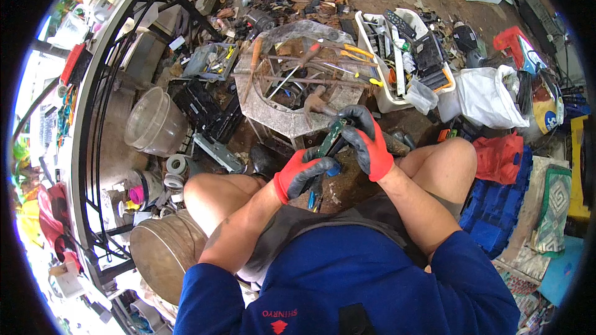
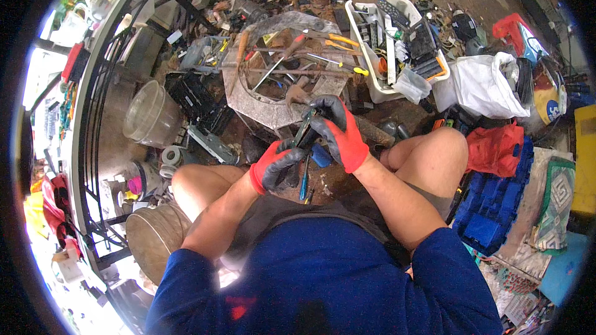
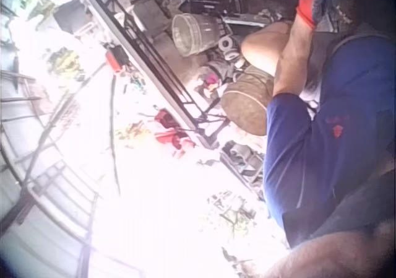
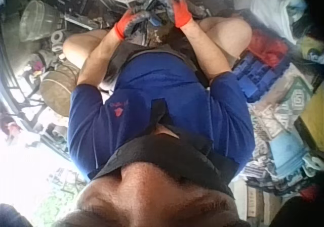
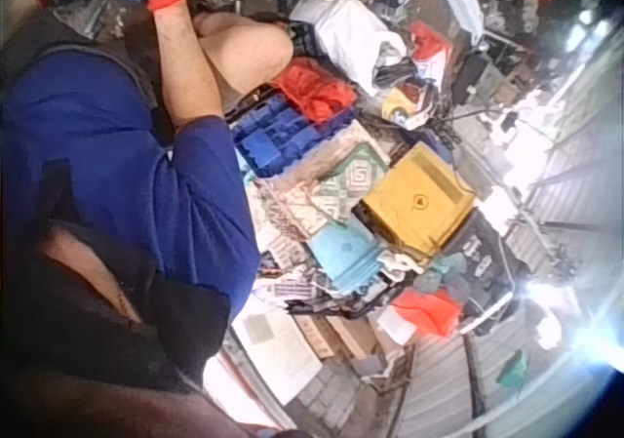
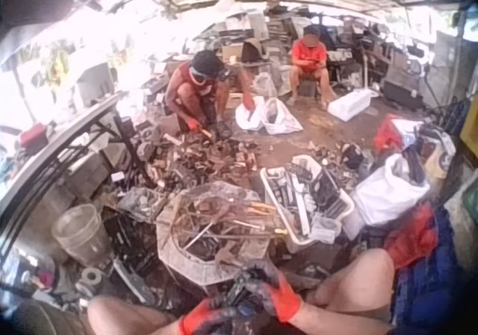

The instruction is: The person disassembles a remote control and a circuit board using a screwdriver and hammer. They remove screws, pry open the casing, and separate internal components, placing parts into a nearby container.

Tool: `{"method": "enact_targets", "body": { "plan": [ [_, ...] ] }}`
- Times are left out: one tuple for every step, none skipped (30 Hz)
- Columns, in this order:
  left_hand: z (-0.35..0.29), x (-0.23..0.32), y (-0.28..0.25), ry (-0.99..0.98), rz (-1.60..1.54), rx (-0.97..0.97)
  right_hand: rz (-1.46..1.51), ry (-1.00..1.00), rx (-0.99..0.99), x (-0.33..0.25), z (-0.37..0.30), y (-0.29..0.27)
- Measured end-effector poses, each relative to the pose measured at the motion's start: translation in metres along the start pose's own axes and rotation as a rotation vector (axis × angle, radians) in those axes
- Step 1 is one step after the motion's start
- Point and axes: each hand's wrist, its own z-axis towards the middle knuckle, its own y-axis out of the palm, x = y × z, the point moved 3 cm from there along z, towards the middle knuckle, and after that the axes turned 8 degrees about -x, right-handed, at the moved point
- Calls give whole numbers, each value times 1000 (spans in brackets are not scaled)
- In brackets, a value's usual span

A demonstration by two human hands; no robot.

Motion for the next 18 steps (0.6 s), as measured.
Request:
{"method": "enact_targets", "body": {
  "plan": [
    [2,-5,-2,10,-51,-20,56,27,-2,-1,1,0],
    [4,-10,-6,-1,-74,-13,113,54,-5,-1,1,0],
    [6,-14,-10,-13,-97,-5,69,41,12,2,2,-3],
    [9,-15,-13,-24,-118,0,24,24,31,5,4,-6],
    [13,-15,-14,42,-28,51,-22,8,48,6,5,-10],
    [19,-17,-14,108,62,101,-79,1,37,6,5,-14],
    [21,-14,-10,174,145,155,-136,0,24,1,5,-12],
    [23,-9,-7,266,188,153,-193,-1,10,-3,5,-10],
    [25,-3,-6,358,230,150,-225,-14,-5,-7,5,-9],
    [26,4,-3,451,272,148,-258,-27,-20,-10,5,-9],
    [25,10,0,502,348,141,-291,-41,-36,-13,5,-8],
    [24,16,2,552,424,134,-297,-48,-37,-15,5,-7],
    [22,18,3,604,499,130,-303,-55,-40,-17,5,-7],
    [22,15,2,578,452,124,-309,-61,-43,-18,5,-7],
    [21,12,2,552,405,119,-314,-55,-61,-18,6,-7],
    [20,12,4,522,359,108,-318,-51,-72,-18,5,-9],
    [20,15,3,485,468,70,-322,-47,-84,-18,5,-10],
    [18,19,0,447,576,31,-294,-10,-112,-16,4,-11]
  ]
}}
